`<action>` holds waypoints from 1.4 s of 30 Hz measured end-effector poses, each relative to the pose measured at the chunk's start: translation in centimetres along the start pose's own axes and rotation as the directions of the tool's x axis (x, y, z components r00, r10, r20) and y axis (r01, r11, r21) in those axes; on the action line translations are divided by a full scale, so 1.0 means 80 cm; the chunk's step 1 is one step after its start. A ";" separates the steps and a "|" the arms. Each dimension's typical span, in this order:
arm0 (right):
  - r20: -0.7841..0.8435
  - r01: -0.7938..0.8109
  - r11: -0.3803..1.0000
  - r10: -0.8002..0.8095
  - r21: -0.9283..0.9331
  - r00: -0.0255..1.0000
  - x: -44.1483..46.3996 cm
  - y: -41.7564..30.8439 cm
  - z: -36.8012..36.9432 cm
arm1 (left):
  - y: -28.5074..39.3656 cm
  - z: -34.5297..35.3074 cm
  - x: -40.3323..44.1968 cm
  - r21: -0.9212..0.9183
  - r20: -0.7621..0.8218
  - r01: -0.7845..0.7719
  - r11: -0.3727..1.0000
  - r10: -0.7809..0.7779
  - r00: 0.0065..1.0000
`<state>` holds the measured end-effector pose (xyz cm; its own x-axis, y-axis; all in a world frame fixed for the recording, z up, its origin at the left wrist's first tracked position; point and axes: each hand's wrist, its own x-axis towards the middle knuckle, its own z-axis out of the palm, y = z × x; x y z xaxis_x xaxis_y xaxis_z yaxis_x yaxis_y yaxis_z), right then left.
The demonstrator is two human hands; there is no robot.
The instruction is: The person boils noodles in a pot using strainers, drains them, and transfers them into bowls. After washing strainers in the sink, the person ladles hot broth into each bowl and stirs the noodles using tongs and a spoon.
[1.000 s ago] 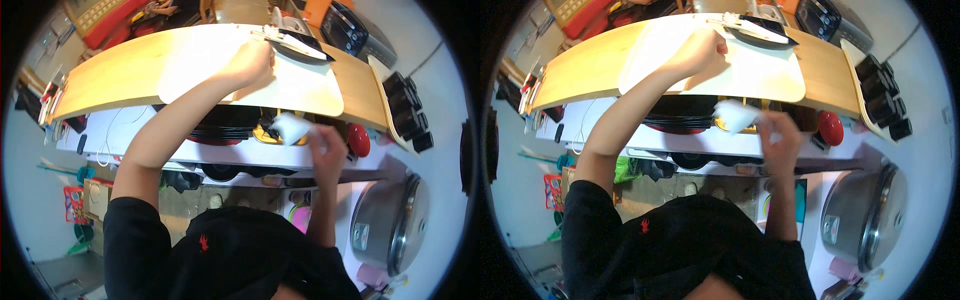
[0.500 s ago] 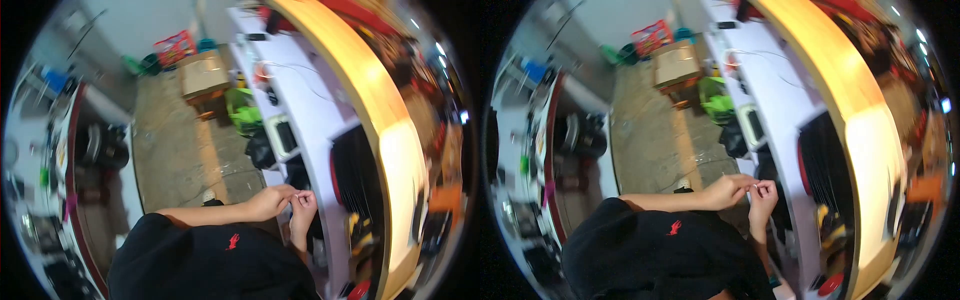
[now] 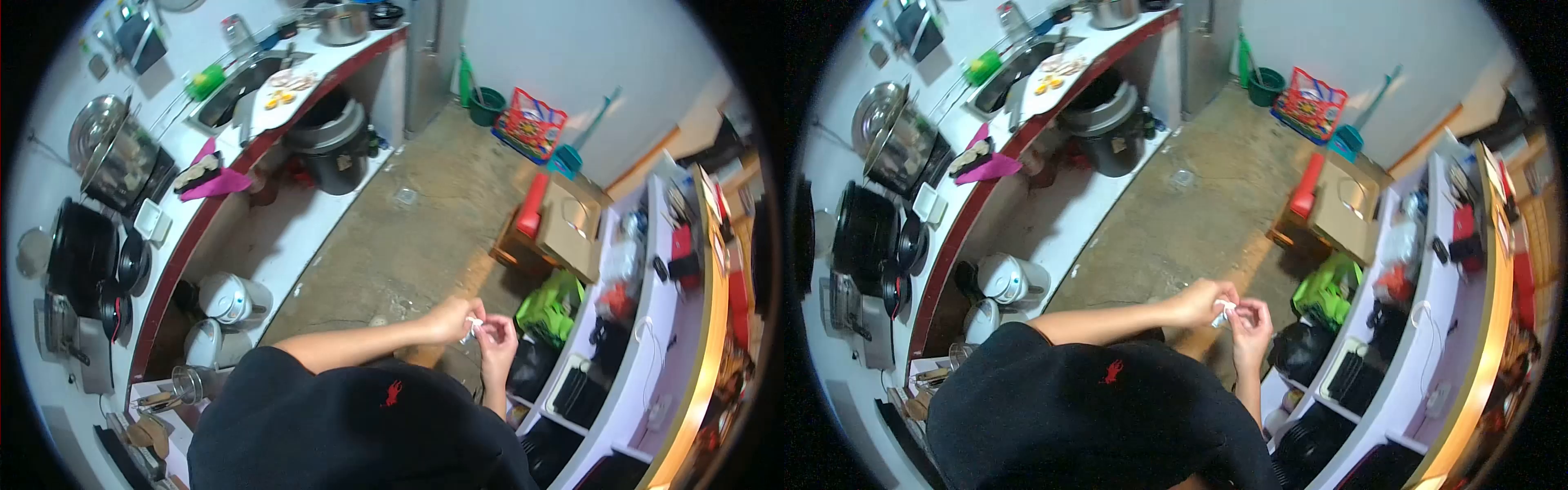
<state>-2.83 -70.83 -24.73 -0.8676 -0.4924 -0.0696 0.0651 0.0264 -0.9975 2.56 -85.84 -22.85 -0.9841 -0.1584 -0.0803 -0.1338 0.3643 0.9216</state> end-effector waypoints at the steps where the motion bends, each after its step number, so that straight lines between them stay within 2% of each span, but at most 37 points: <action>1: 0.043 0.010 1.000 -0.009 -0.019 0.999 0.022 -0.007 0.039 | -0.016 -0.040 0.000 -0.098 -0.006 -0.004 0.995 0.004 1.000; 4: 0.194 0.084 0.992 -0.066 -0.089 0.979 0.076 -0.021 0.132 | -0.043 -0.148 -0.004 -0.319 -0.074 0.190 0.928 -0.224 0.972; 6: 0.241 0.146 0.978 -0.107 -0.152 0.965 0.100 -0.030 0.187 | -0.095 -0.182 -0.003 -0.598 -0.186 0.144 0.788 -0.312 0.932; 7: 0.292 0.289 0.933 -0.222 -0.212 0.930 0.114 -0.029 0.213 | -0.114 -0.198 -0.005 -0.719 -0.227 0.094 0.688 -0.362 0.904; 9: 0.411 0.553 0.778 -0.418 -0.297 0.810 0.139 -0.020 0.260 | -0.142 -0.222 -0.014 -0.865 -0.189 0.083 0.494 -0.475 0.859; 11: 0.498 0.529 0.806 -0.354 -0.267 0.792 0.162 -0.002 0.298 | -0.154 -0.246 -0.025 -0.957 -0.167 0.000 0.290 -0.551 0.817; 12: 0.532 0.494 0.828 -0.302 -0.265 0.791 0.175 0.007 0.315 | -0.159 -0.258 -0.033 -0.966 -0.178 -0.037 0.256 -0.556 0.812; 13: 0.565 0.459 0.848 -0.249 -0.264 0.786 0.189 0.016 0.334 | -0.170 -0.270 -0.040 -0.919 -0.278 -0.059 0.390 -0.532 0.800; 15: 0.548 0.240 0.942 -0.076 -0.234 0.833 0.229 0.044 0.379 | -0.193 -0.302 -0.057 -0.762 -0.466 -0.086 0.642 -0.452 0.761; 16: 0.545 0.148 0.966 -0.010 -0.211 0.838 0.264 0.070 0.401 | -0.192 -0.333 -0.073 -0.570 -0.618 -0.031 0.821 -0.404 0.674; 17: 0.548 0.054 0.981 0.059 -0.189 0.834 0.301 0.095 0.427 | -0.183 -0.373 -0.093 -0.347 -0.747 0.067 0.936 -0.319 0.583; 18: 0.510 -0.050 0.996 0.084 -0.080 0.856 0.340 0.117 0.459 | -0.178 -0.420 -0.118 -0.074 -0.861 0.193 0.978 -0.161 0.483; 19: 0.477 -0.155 0.988 0.123 0.027 0.870 0.381 0.138 0.494 | -0.176 -0.468 -0.146 0.179 -0.915 0.354 0.918 0.023 0.404; 21: 0.425 -0.299 0.945 0.220 0.130 0.878 0.467 0.179 0.564 | -0.186 -0.548 -0.204 0.153 -0.961 0.550 0.821 -0.006 0.276; 23: 0.395 -0.528 0.821 0.420 0.219 0.817 0.564 0.235 0.639 | -0.165 -0.610 -0.242 0.189 -0.978 0.816 0.546 0.025 0.209; 25: 0.461 -0.602 0.783 0.482 0.156 0.746 0.640 0.242 0.702 | -0.171 -0.661 -0.271 0.196 -0.952 0.895 0.401 -0.140 0.271; 27: 0.513 -0.666 0.740 0.537 0.095 0.670 0.678 0.250 0.773 | -0.186 -0.700 -0.288 0.237 -0.891 0.901 0.363 -0.288 0.351; 28: 0.576 -0.693 0.719 0.541 0.061 0.613 0.637 0.177 0.805 | -0.195 -0.715 -0.292 0.268 -0.848 0.901 0.342 -0.359 0.389; 29: 0.797 -0.710 0.702 0.393 0.062 0.458 0.642 0.186 0.830 | -0.204 -0.724 -0.293 0.300 -0.796 0.895 0.331 -0.431 0.426; 31: 0.843 -0.725 0.688 0.379 0.020 0.383 0.639 0.178 0.875 | -0.214 -0.734 -0.294 0.320 -0.730 0.899 0.299 -0.527 0.435; 33: 0.805 -0.716 0.697 0.449 -0.043 0.389 0.637 0.193 0.898 | -0.222 -0.741 -0.294 0.299 -0.657 0.897 0.327 -0.611 0.442; 38: 0.618 -0.618 0.707 0.667 -0.345 0.417 0.632 0.289 0.868 | -0.218 -0.745 -0.295 0.291 -0.671 0.897 0.334 -0.597 0.440; 42: 0.497 -0.390 0.570 0.822 -0.723 0.278 0.591 0.343 0.800 | -0.204 -0.720 -0.299 0.192 -0.788 0.935 0.299 -0.520 0.329</action>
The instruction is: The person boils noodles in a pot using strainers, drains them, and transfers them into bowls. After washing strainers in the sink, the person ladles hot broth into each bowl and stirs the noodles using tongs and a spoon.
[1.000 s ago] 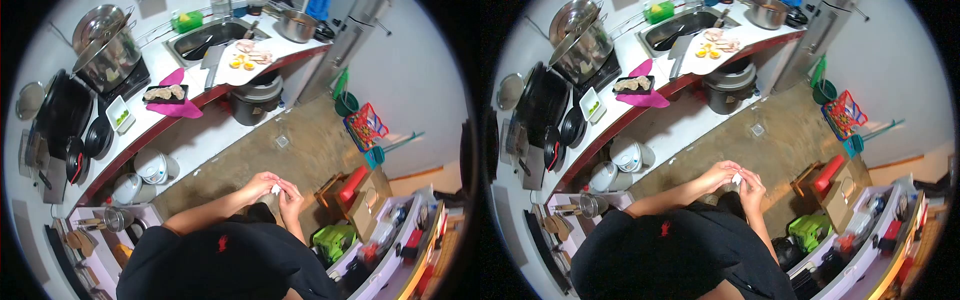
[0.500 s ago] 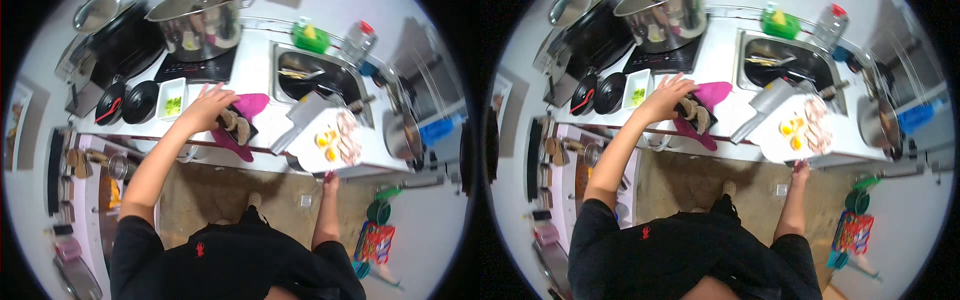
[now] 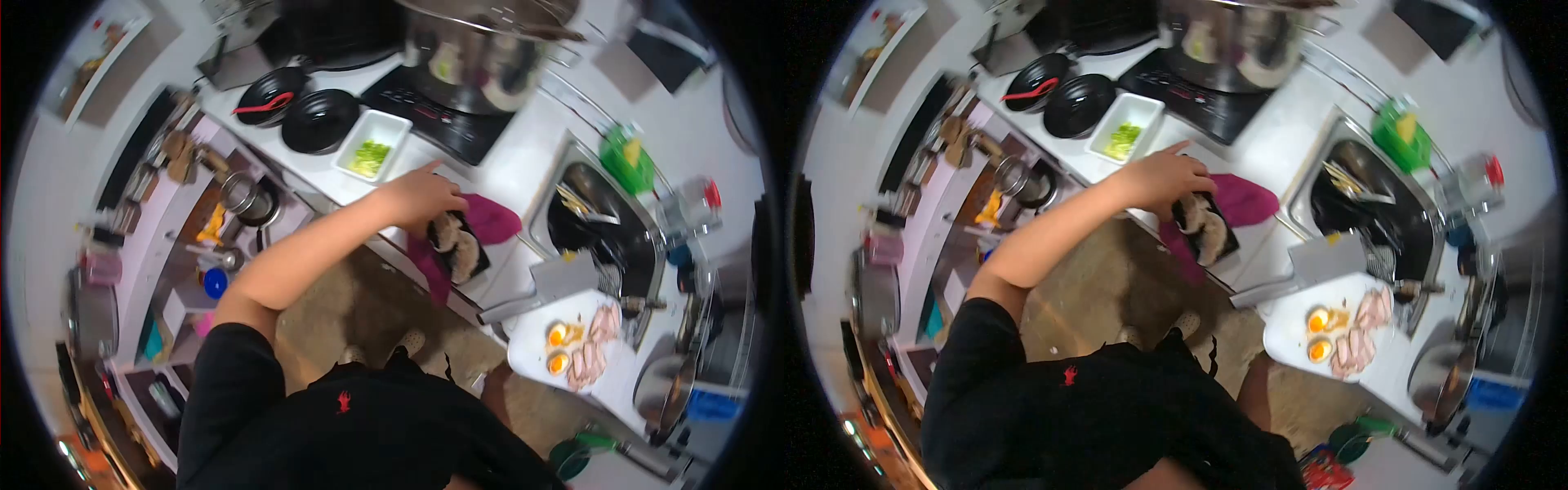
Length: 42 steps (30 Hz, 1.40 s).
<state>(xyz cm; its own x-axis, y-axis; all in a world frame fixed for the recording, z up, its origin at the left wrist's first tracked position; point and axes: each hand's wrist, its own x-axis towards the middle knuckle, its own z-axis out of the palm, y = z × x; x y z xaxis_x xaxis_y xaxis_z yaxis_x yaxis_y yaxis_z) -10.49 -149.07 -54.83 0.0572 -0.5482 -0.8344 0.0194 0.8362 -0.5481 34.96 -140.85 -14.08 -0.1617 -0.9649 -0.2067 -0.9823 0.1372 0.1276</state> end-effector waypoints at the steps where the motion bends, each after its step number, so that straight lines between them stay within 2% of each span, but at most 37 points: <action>1: 0.040 -0.043 0.992 0.048 -0.121 0.998 -0.002 0.020 0.002 | 0.006 -0.003 -0.017 -0.026 -0.057 0.039 0.999 -0.040 0.998; 4: 0.156 -0.091 0.845 0.201 -0.527 0.967 -0.009 0.066 0.011 | 0.035 -0.014 -0.090 -0.138 -0.190 0.194 0.971 -0.218 0.957; 6: 0.226 -0.023 0.683 0.273 -0.730 0.935 -0.014 0.075 0.025 | 0.054 -0.007 -0.150 -0.197 -0.238 0.309 0.930 -0.351 0.905; 8: 0.280 0.077 0.521 0.324 -0.850 0.904 -0.014 0.077 0.045 | 0.076 0.008 -0.218 -0.305 -0.227 0.450 0.840 -0.523 0.822; 9: 0.304 0.129 0.445 0.347 -0.886 0.887 -0.014 0.076 0.057 | 0.088 0.019 -0.256 -0.355 -0.218 0.512 0.782 -0.602 0.768; 10: 0.326 0.180 0.379 0.366 -0.908 0.872 -0.012 0.076 0.073 | 0.099 0.042 -0.296 -0.378 -0.333 0.535 0.756 -0.650 0.683; 13: 0.352 0.291 0.207 0.402 -0.934 0.845 -0.009 0.073 0.119 | 0.138 0.063 -0.405 -0.515 -0.095 0.758 0.400 -0.906 0.414; 15: 0.363 0.339 0.131 0.406 -0.932 0.839 -0.012 0.071 0.157 | 0.156 0.090 -0.480 -0.464 -0.238 0.813 0.352 -0.933 0.269; 17: 0.364 0.357 0.094 0.401 -0.929 0.841 -0.019 0.073 0.187 | 0.173 0.078 -0.541 -0.427 0.002 0.903 0.041 -0.999 0.046; 19: 0.411 0.365 0.190 0.370 -0.911 0.833 -0.025 0.075 0.212 | 0.164 0.117 -0.623 -0.383 -0.107 0.924 -0.012 -0.993 -0.058; 21: 0.497 0.388 0.339 0.344 -0.857 0.797 -0.031 0.081 0.238 | 0.144 0.135 -0.698 -0.371 -0.150 0.920 -0.126 -0.970 -0.193; 23: 0.514 0.449 0.272 0.256 -0.851 0.819 -0.064 0.096 0.272 | 0.120 0.133 -0.758 -0.339 -0.181 0.910 -0.240 -0.932 -0.313; 25: 0.564 0.521 0.228 0.214 -0.823 0.797 -0.082 0.116 0.291 | 0.074 0.154 -0.830 -0.385 -0.081 0.854 -0.351 -0.909 -0.410; 26: 0.592 0.560 0.196 0.215 -0.805 0.776 -0.100 0.124 0.296 | 0.056 0.155 -0.853 -0.335 -0.107 0.870 -0.361 -0.903 -0.416; 29: 0.547 0.465 0.370 0.154 -0.804 0.823 -0.150 0.168 0.299 | -0.016 0.182 -0.932 -0.331 -0.074 0.825 -0.458 -0.859 -0.507; 30: 0.589 0.526 0.352 0.099 -0.774 0.802 -0.136 0.190 0.282 | -0.041 0.193 -0.954 -0.322 -0.059 0.821 -0.471 -0.856 -0.514; 31: 0.528 0.465 0.340 0.121 -0.818 0.841 -0.156 0.205 0.273 | -0.067 0.199 -0.976 -0.314 -0.048 0.817 -0.484 -0.851 -0.523; 32: 0.511 0.429 0.384 0.141 -0.818 0.848 -0.179 0.219 0.258 | -0.090 0.203 -0.992 -0.329 0.014 0.798 -0.504 -0.848 -0.530; 36: 0.349 0.310 0.292 0.093 -0.905 0.932 -0.230 0.299 0.226 | -0.169 0.237 -1.046 -0.335 0.013 0.818 -0.468 -0.870 -0.493; 39: 0.319 0.256 0.343 0.141 -0.904 0.937 -0.239 0.337 0.209 | -0.210 0.252 -1.067 -0.335 0.109 0.800 -0.497 -0.864 -0.491; 42: 0.327 0.230 0.414 0.180 -0.880 0.928 -0.243 0.362 0.202 | -0.235 0.264 -1.084 -0.395 0.079 0.822 -0.410 -0.907 -0.414</action>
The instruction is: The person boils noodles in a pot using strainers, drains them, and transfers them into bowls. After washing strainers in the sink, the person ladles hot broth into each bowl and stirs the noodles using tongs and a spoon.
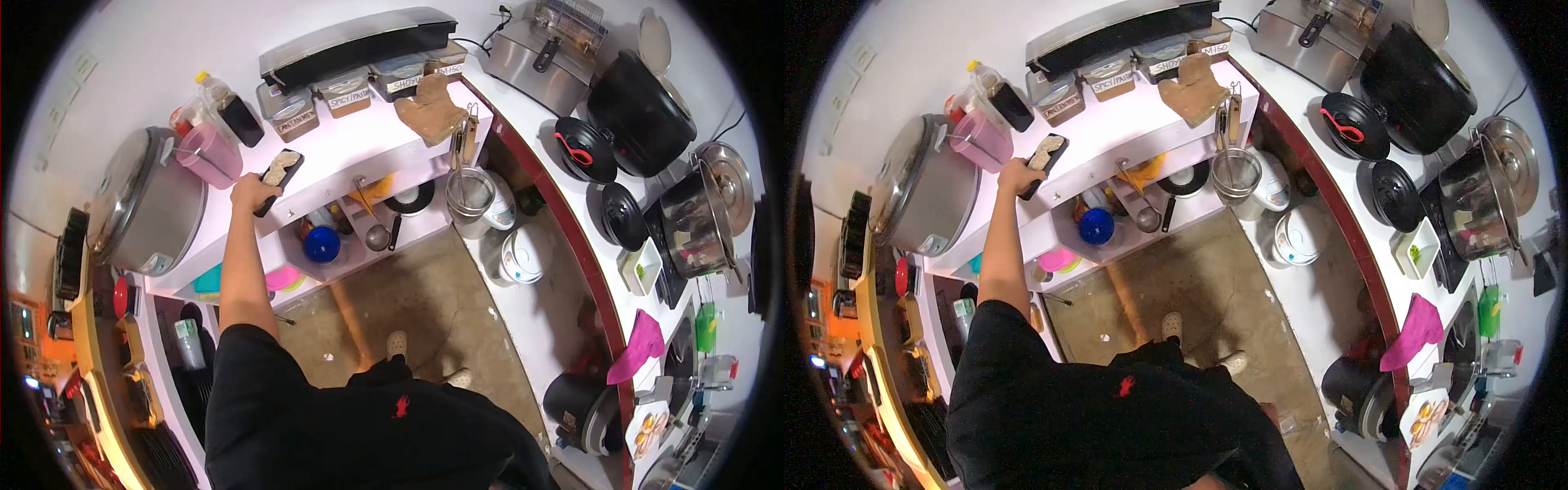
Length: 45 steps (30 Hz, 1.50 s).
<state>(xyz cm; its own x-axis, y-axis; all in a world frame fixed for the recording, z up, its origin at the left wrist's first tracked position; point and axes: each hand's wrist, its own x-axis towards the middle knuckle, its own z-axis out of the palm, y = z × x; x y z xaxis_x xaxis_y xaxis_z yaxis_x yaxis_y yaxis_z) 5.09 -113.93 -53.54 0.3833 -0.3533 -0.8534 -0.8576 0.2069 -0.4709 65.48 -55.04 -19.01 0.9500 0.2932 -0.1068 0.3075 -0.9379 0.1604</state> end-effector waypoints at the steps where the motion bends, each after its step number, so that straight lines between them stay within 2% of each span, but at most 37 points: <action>1: 0.021 0.006 1.000 -0.007 0.031 1.000 0.011 0.011 0.001 | 0.003 -0.006 0.002 -0.008 -0.009 -0.019 1.000 0.019 1.000; 2: 0.053 0.013 0.997 -0.017 0.071 0.998 0.022 0.020 0.000 | 0.008 -0.013 0.006 -0.030 0.080 0.027 0.999 -0.025 0.996; 6: 0.189 0.008 0.949 -0.071 0.314 0.979 0.087 0.061 -0.017 | 0.016 -0.010 0.018 0.047 0.009 -0.068 0.997 0.068 0.998; 7: 0.059 0.227 0.947 -0.246 0.226 0.968 0.040 0.003 -0.007 | 0.020 -0.006 0.021 0.070 -0.011 -0.127 0.989 0.128 0.992; 8: -0.073 0.414 0.906 -0.409 0.091 0.910 -0.023 -0.073 0.010 | 0.037 -0.011 0.018 0.084 0.012 -0.148 0.985 0.148 0.989; 10: 0.000 0.238 0.968 -0.239 0.072 0.971 0.011 -0.098 0.001 | 0.079 -0.018 0.006 0.047 -0.041 -0.250 0.967 0.252 0.967; 11: -0.091 0.332 0.942 -0.328 0.039 0.940 -0.002 -0.116 0.005 | 0.109 -0.023 -0.001 0.003 -0.039 -0.295 0.955 0.295 0.955; 12: -0.107 0.342 0.940 -0.337 0.024 0.935 0.005 -0.122 0.003 | 0.144 -0.033 -0.015 0.020 -0.041 -0.360 0.933 0.361 0.932; 13: -0.121 0.352 0.936 -0.348 0.007 0.930 0.014 -0.124 -0.003 | 0.188 -0.047 -0.042 -0.034 -0.044 -0.442 0.897 0.440 0.897; 15: -0.163 0.229 0.973 -0.225 0.009 0.961 0.001 -0.153 -0.008 | 0.254 -0.042 -0.068 -0.004 -0.116 -0.612 0.791 0.607 0.786; 17: -0.152 0.155 0.988 -0.152 0.005 0.977 0.011 -0.153 -0.021 | 0.342 -0.055 -0.133 -0.011 -0.049 -0.718 0.696 0.717 0.695; 18: -0.142 0.117 0.993 -0.117 -0.006 0.983 0.020 -0.146 -0.033 | 0.373 -0.041 -0.148 -0.036 -0.082 -0.787 0.615 0.783 0.616; 19: -0.142 0.106 0.994 -0.105 0.000 0.984 0.026 -0.140 -0.046 | 0.411 -0.036 -0.178 -0.061 -0.027 -0.808 0.586 0.808 0.588; 21: -0.136 0.085 0.996 -0.083 0.006 0.987 0.037 -0.130 -0.072 | 0.470 -0.007 -0.224 -0.080 0.017 -0.896 0.438 0.899 0.438; 23: -0.119 0.218 0.924 -0.266 -0.314 0.956 0.020 -0.155 -0.109 | 0.525 0.028 -0.277 -0.153 0.018 -0.950 0.271 0.962 0.271; 24: -0.087 0.272 0.844 -0.349 -0.463 0.933 -0.003 -0.188 -0.127 | 0.554 0.038 -0.310 -0.189 0.058 -0.956 0.226 0.974 0.219; 25: -0.056 0.329 0.931 -0.341 -0.158 0.938 -0.027 -0.221 -0.141 | 0.580 0.047 -0.346 -0.224 0.104 -0.957 0.182 0.981 0.163; 26: -0.024 0.342 0.925 -0.343 0.165 0.939 -0.058 -0.259 -0.157 | 0.602 0.058 -0.378 -0.248 0.160 -0.956 0.155 0.980 0.117; 28: -0.036 0.579 0.801 -0.581 0.155 0.813 -0.148 -0.356 -0.204 | 0.645 0.073 -0.442 -0.294 0.264 -0.948 0.120 0.964 0.040; 29: -0.173 0.671 0.736 -0.675 -0.091 0.717 -0.180 -0.392 -0.226 | 0.663 0.078 -0.470 -0.316 0.311 -0.942 0.113 0.950 0.010; 30: -0.381 0.685 0.693 -0.709 -0.225 0.593 -0.189 -0.413 -0.243 | 0.677 0.085 -0.493 -0.352 0.279 -0.934 0.064 0.959 -0.040; 31: -0.469 0.598 0.649 -0.757 -0.470 0.454 -0.199 -0.435 -0.262 | 0.691 0.092 -0.514 -0.388 0.271 -0.920 0.057 0.961 -0.054; 32: -0.453 0.540 0.561 -0.827 -0.628 0.333 -0.201 -0.452 -0.278 | 0.704 0.098 -0.532 -0.420 0.259 -0.906 0.053 0.964 -0.064; 33: -0.398 0.384 0.490 -0.868 -0.783 0.295 -0.178 -0.448 -0.298 | 0.718 0.103 -0.548 -0.449 0.247 -0.892 0.050 0.966 -0.070; 35: -0.370 0.285 0.486 -0.849 -0.826 0.376 -0.135 -0.442 -0.339 | 0.744 0.115 -0.572 -0.430 0.266 -0.902 0.035 0.960 -0.090; 38: -0.415 0.356 0.540 -0.830 -0.763 0.372 -0.088 -0.453 -0.413 | 0.782 0.124 -0.604 -0.375 0.306 -0.927 0.015 0.946 -0.108; 41: -0.370 0.443 0.528 -0.840 -0.725 0.396 -0.056 -0.470 -0.495 | 0.804 0.155 -0.620 -0.381 0.244 -0.920 -0.088 0.950 -0.192; 42: -0.358 0.445 0.530 -0.836 -0.722 0.415 -0.049 -0.477 -0.516 | 0.814 0.154 -0.625 -0.367 0.295 -0.923 -0.114 0.927 -0.231; 45: -0.326 0.437 0.529 -0.827 -0.727 0.458 -0.035 -0.494 -0.551 | 0.836 0.169 -0.633 -0.364 0.263 -0.907 -0.212 0.911 -0.318</action>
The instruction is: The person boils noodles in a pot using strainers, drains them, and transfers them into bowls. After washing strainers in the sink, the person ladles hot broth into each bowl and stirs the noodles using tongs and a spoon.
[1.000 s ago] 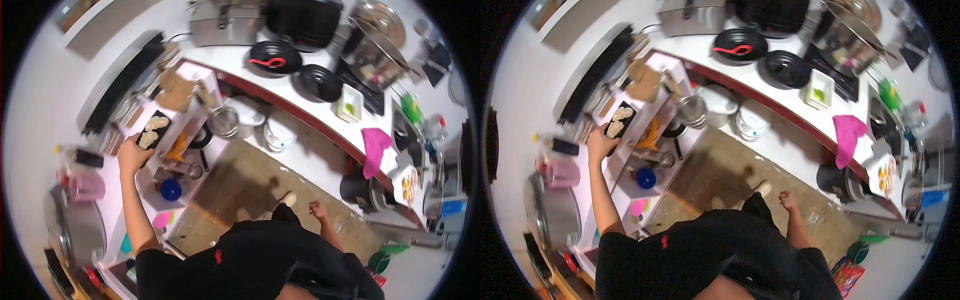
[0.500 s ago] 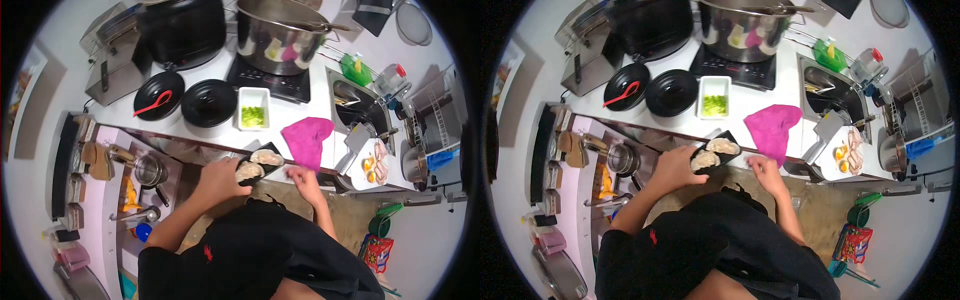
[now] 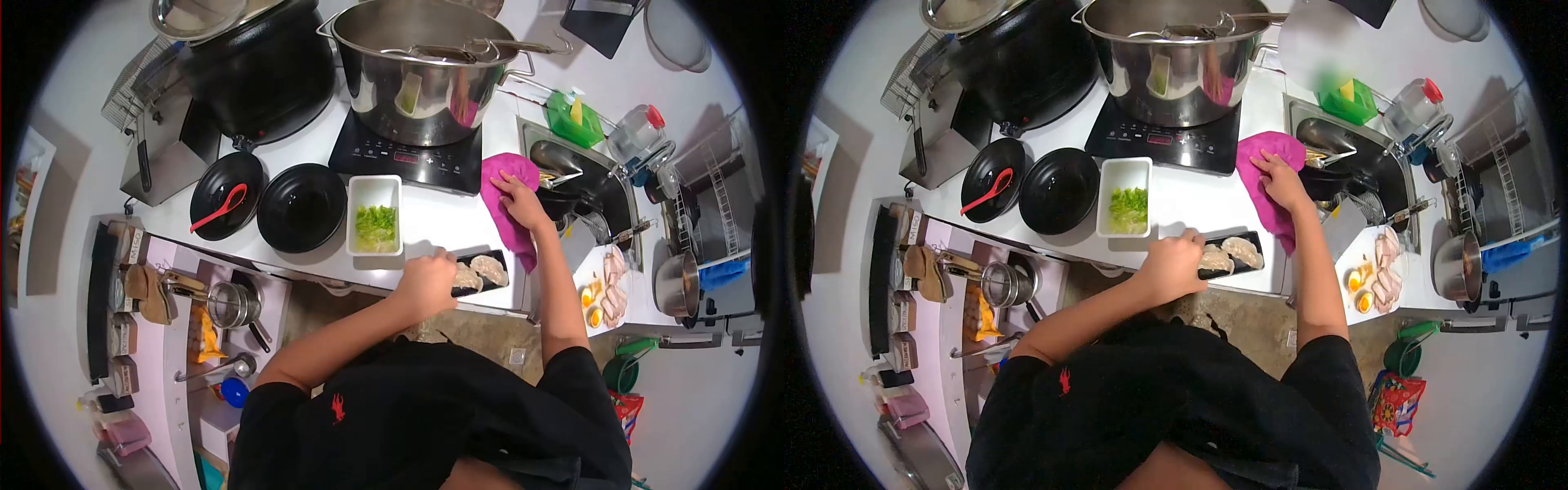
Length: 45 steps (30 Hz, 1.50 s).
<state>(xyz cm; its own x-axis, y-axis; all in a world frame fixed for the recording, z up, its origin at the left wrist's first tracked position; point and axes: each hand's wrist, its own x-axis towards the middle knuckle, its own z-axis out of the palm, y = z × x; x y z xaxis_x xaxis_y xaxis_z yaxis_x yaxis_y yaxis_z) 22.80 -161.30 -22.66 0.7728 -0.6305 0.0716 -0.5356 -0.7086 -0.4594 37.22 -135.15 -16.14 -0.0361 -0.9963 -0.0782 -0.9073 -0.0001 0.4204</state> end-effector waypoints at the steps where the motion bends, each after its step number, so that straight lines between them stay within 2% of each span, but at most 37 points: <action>1: 0.014 0.001 1.000 -0.001 -0.011 1.000 0.009 0.004 -0.003 | 0.002 -0.005 0.008 0.017 0.009 -0.039 0.999 0.039 0.999; 4: 0.021 0.014 0.999 -0.013 -0.029 1.000 0.015 0.005 -0.003 | -0.008 0.000 0.037 0.051 -0.008 -0.140 0.989 0.140 0.990; 6: -0.030 0.020 1.000 -0.021 -0.011 0.999 0.012 0.000 -0.003 | -0.013 0.000 0.052 0.044 0.029 -0.150 0.988 0.149 0.988; 8: -0.048 -0.058 0.995 0.062 0.077 0.997 0.012 -0.009 -0.001 | -0.018 -0.001 0.061 0.026 0.064 -0.155 0.988 0.153 0.986; 9: -0.109 -0.089 0.993 0.097 0.079 0.989 0.009 -0.026 -0.003 | -0.020 0.003 0.065 0.035 0.070 -0.149 0.988 0.146 0.987; 10: -0.138 -0.111 0.991 0.121 0.078 0.983 0.007 -0.045 -0.009 | -0.020 0.001 0.066 0.033 0.136 -0.126 0.991 0.120 0.983; 12: -0.201 -0.144 0.986 0.159 0.084 0.967 0.008 -0.088 -0.026 | -0.025 -0.005 0.054 0.074 0.070 -0.201 0.977 0.196 0.978; 14: -0.292 -0.066 0.975 0.127 0.211 0.948 0.003 -0.138 -0.052 | -0.033 -0.047 0.030 -0.069 -0.017 -0.248 0.966 0.248 0.969; 15: -0.331 -0.025 0.962 0.118 0.273 0.936 0.003 -0.162 -0.066 | -0.045 -0.078 0.019 -0.221 -0.008 -0.276 0.935 0.281 0.960; 16: -0.420 0.027 0.973 0.074 0.230 0.905 0.006 -0.181 -0.079 | -0.065 -0.107 0.007 -0.384 -0.052 -0.313 0.869 0.318 0.947; 18: -0.595 0.069 0.983 0.047 0.171 0.802 0.018 -0.209 -0.105 | -0.109 -0.167 -0.026 -0.497 -0.028 -0.237 0.835 0.258 0.966; 20: -0.723 0.116 0.979 0.043 0.169 0.689 0.039 -0.231 -0.121 | -0.167 -0.215 -0.057 -0.465 -0.030 -0.158 0.871 0.163 0.986; 22: -0.813 0.122 0.986 0.024 0.116 0.582 0.066 -0.233 -0.121 | -0.220 -0.255 -0.099 -0.388 -0.266 -0.167 0.906 0.064 0.962; 24: -0.858 0.118 0.992 -0.026 0.040 0.513 0.090 -0.226 -0.111 | -0.268 -0.282 -0.147 -0.380 -0.461 0.018 0.925 -0.206 0.863; 26: -0.844 0.072 0.996 0.003 0.049 0.536 0.104 -0.211 -0.098 | -0.300 -0.304 -0.188 -0.375 -0.566 0.228 0.899 -0.416 0.712; 27: -0.842 0.038 0.999 -0.040 -0.023 0.537 0.111 -0.207 -0.092 | -0.318 -0.302 -0.206 -0.321 -0.591 0.322 0.891 -0.454 0.667; 28: -0.841 -0.007 0.995 -0.079 -0.098 0.535 0.115 -0.203 -0.090 | -0.338 -0.295 -0.221 -0.267 -0.569 0.382 0.885 -0.464 0.679; 30: -0.828 -0.016 0.993 -0.087 -0.115 0.553 0.122 -0.195 -0.096 | -0.373 -0.274 -0.237 -0.141 -0.522 0.468 0.872 -0.467 0.714; 31: -0.822 -0.023 0.992 -0.088 -0.122 0.563 0.127 -0.196 -0.099 | -0.380 -0.267 -0.240 -0.151 -0.481 0.472 0.869 -0.482 0.733; 34: -0.798 0.013 0.994 -0.093 -0.106 0.596 0.137 -0.199 -0.122 | -0.396 -0.262 -0.239 -0.179 -0.447 0.445 0.877 -0.476 0.758; 38: -0.843 -0.013 0.994 -0.084 -0.107 0.532 0.159 -0.197 -0.140 | -0.394 -0.276 -0.225 -0.245 -0.512 0.353 0.903 -0.429 0.744; 40: -0.880 -0.096 0.979 -0.118 -0.182 0.460 0.174 -0.193 -0.156 | -0.383 -0.285 -0.210 -0.261 -0.562 0.224 0.939 -0.337 0.755; 42: -0.938 -0.113 0.993 0.004 -0.038 0.346 0.186 -0.193 -0.160 | -0.351 -0.306 -0.187 -0.237 -0.618 0.091 0.967 -0.222 0.754; 44: -0.947 -0.176 0.984 0.049 -0.008 0.317 0.187 -0.178 -0.158 | -0.302 -0.328 -0.147 -0.187 -0.690 -0.106 0.977 -0.054 0.722; 45: -0.944 -0.143 0.988 0.101 0.058 0.315 0.187 -0.171 -0.155 | -0.278 -0.338 -0.123 -0.172 -0.693 -0.228 0.958 0.046 0.720</action>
<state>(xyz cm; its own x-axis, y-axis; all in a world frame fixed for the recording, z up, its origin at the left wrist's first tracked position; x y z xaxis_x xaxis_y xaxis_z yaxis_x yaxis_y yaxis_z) 37.49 -164.99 -4.35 -0.1319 -0.5687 0.8119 -0.6204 -0.5914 -0.5151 69.11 -127.65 -0.29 0.2221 -0.7767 0.5895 -0.7891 0.2119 0.5765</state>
